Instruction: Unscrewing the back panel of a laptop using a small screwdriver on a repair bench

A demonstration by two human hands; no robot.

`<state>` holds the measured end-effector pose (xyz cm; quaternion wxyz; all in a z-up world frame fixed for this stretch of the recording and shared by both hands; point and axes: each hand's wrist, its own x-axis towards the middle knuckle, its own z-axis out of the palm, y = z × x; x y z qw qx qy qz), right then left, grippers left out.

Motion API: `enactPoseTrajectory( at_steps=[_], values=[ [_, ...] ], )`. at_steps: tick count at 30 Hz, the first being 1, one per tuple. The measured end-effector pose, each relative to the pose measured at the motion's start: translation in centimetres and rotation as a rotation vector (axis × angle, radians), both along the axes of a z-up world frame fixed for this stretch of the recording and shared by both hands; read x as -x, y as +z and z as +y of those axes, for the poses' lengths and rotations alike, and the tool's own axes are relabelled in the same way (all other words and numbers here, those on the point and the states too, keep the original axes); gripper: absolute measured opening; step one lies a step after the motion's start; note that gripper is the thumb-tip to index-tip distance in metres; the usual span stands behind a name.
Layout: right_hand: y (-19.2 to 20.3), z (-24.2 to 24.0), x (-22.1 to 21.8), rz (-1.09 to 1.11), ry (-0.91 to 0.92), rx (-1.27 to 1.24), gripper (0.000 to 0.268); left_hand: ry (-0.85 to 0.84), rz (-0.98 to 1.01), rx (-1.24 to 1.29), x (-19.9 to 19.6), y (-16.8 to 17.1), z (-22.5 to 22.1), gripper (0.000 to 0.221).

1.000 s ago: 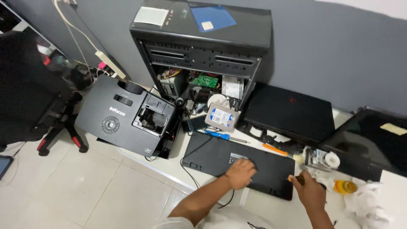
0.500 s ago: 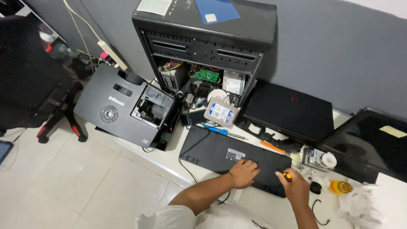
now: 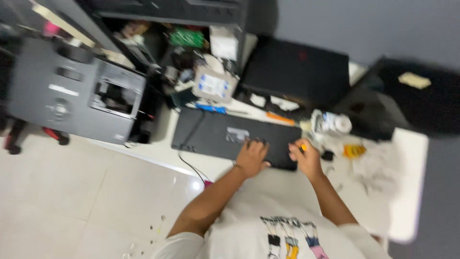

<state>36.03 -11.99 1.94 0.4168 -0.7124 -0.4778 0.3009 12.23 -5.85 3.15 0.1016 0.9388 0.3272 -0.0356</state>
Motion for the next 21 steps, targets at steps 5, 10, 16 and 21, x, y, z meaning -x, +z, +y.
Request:
enactPoseTrajectory(
  at_steps=[5, 10, 16, 21],
  values=[
    [4.0, -1.6, 0.4, 0.162, 0.09, 0.034, 0.012, 0.003, -0.118, -0.104, 0.3, -2.5, -1.7, 0.084],
    [4.2, -0.4, 0.1, 0.115, 0.145, 0.033, 0.02, 0.036, 0.051, -0.003, 0.1, -0.1, -0.9, 0.081],
    [4.0, -0.5, -0.4, 0.058, 0.045, 0.05, 0.017, 0.052, 0.075, -0.025, 0.1, -0.4, -1.4, 0.081],
    [4.8, -0.4, -0.1, 0.149, -0.026, 0.036, 0.019, 0.064, 0.085, -0.022, 0.2, 0.2, -1.4, 0.08]
  ],
)
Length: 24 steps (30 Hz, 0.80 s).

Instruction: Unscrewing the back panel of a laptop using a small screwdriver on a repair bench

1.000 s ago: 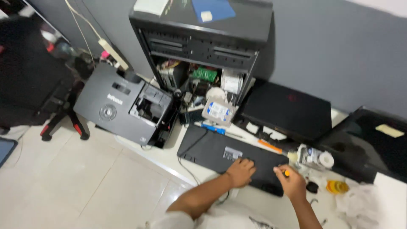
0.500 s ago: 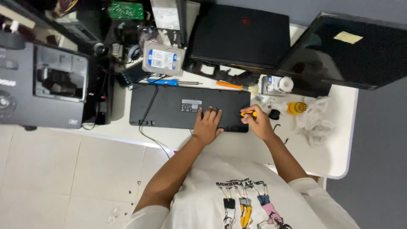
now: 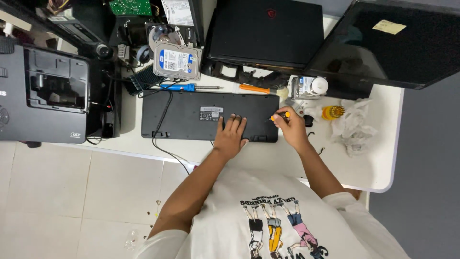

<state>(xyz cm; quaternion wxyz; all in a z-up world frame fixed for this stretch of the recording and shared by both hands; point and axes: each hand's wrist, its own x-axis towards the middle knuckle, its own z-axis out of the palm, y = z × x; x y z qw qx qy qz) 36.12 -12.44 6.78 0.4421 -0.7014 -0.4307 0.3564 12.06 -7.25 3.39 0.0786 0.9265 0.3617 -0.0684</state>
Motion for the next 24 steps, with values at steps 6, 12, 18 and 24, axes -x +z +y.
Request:
enactPoseTrajectory(
  at_steps=[6, 12, 18, 24],
  values=[
    [0.3, -0.3, 0.3, 0.045, -0.023, 0.013, 0.016, -0.021, 0.067, 0.023, 0.0, 0.3, 0.3, 0.078],
    [0.5, -0.5, 0.9, -0.02, 0.022, 0.027, 0.018, -0.023, 0.062, 0.043, 0.0, 0.6, 0.4, 0.077],
    [0.7, -0.4, 0.6, -0.273, 0.144, -0.011, 0.018, -0.025, 0.046, 0.038, 0.1, 0.0, 0.4, 0.078],
    [2.8, 0.0, 0.5, -0.415, 0.238, 0.056, 0.023, -0.014, 0.062, 0.041, -0.1, -0.7, 0.3, 0.079]
  ],
)
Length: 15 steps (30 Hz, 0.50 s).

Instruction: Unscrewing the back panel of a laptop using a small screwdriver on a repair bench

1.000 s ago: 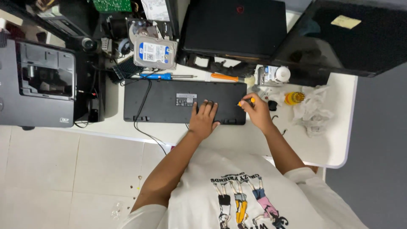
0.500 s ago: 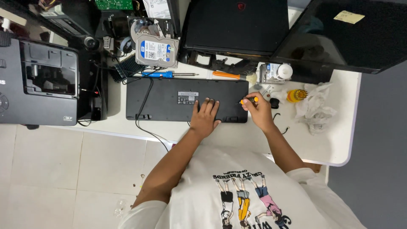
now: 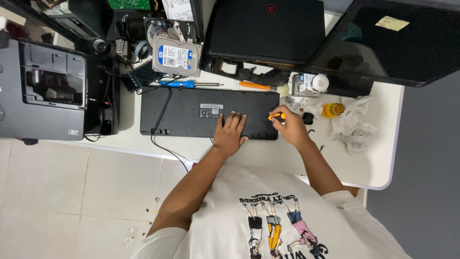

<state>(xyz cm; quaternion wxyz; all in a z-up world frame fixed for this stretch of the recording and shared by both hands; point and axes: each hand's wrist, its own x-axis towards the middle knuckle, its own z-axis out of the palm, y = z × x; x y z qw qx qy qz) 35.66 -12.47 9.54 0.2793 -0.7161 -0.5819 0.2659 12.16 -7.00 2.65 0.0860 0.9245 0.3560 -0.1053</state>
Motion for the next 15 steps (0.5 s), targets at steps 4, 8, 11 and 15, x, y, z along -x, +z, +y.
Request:
enactPoseTrajectory(
  at_steps=[4, 8, 11, 15],
  values=[
    [2.7, 0.2, 0.5, -0.039, 0.047, 0.065, 0.024, 0.004, 0.011, 0.016, 0.0, 0.5, 0.0, 0.079],
    [1.2, 0.8, -0.4, -0.008, 0.106, 0.042, 0.027, 0.014, 0.014, 0.008, 0.0, 0.4, -0.1, 0.08],
    [0.5, 0.9, -1.2, 0.009, 0.157, 0.029, 0.027, 0.014, 0.026, 0.017, 0.0, 0.6, -0.1, 0.079],
    [0.4, 0.6, -1.5, 0.027, 0.19, 0.052, 0.025, 0.012, 0.052, 0.023, -0.1, 1.2, 0.0, 0.077]
  ],
)
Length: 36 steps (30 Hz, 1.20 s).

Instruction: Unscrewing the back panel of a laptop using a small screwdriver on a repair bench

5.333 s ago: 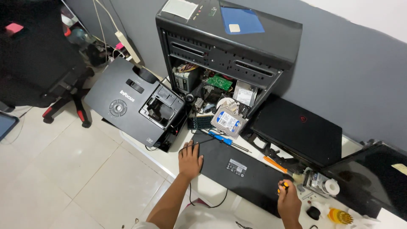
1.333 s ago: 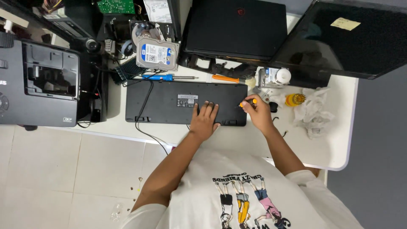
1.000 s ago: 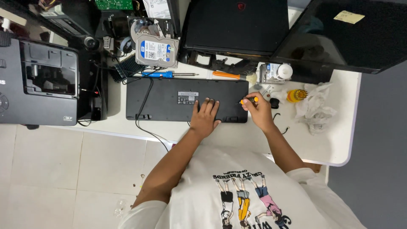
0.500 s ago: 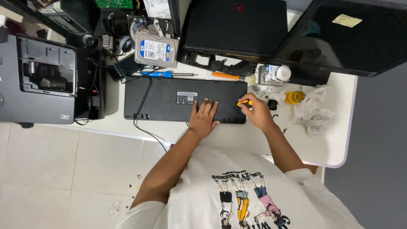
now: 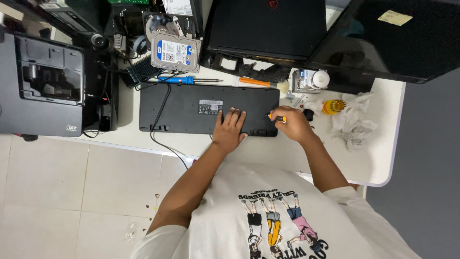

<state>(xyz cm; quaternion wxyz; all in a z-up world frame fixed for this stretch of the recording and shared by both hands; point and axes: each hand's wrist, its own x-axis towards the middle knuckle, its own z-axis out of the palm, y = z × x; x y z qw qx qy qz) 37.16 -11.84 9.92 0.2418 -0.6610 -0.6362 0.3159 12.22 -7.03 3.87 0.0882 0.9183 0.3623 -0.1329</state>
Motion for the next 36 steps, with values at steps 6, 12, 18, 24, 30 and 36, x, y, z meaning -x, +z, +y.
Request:
enactPoseTrajectory(
  at_steps=[6, 12, 18, 24, 30, 36],
  values=[
    [0.5, 1.4, 0.3, -0.158, 0.02, 0.099, 0.02, 0.008, -0.015, 0.017, 0.1, -0.1, 0.0, 0.078],
    [1.4, 1.9, 0.6, -0.205, 0.024, 0.168, 0.022, 0.012, -0.037, 0.008, 0.0, -0.4, -0.1, 0.079],
    [-1.9, 1.4, 0.2, -0.176, -0.088, 0.084, 0.022, 0.032, -0.045, 0.039, -0.1, 0.5, 0.0, 0.078],
    [-3.7, 0.7, 1.1, -0.206, -0.189, -0.02, 0.018, 0.153, -0.215, 0.201, -2.3, -0.4, 1.3, 0.063],
    [-2.4, 0.9, 2.4, -0.319, -0.2, -0.067, 0.011, 0.14, -0.923, 0.301, -6.5, 2.7, 0.6, 0.041],
    [-5.2, 0.2, 2.1, -0.308, -0.24, -0.122, 0.01, 0.158, -0.864, 0.286, -7.8, 3.6, 1.4, 0.027]
  ],
)
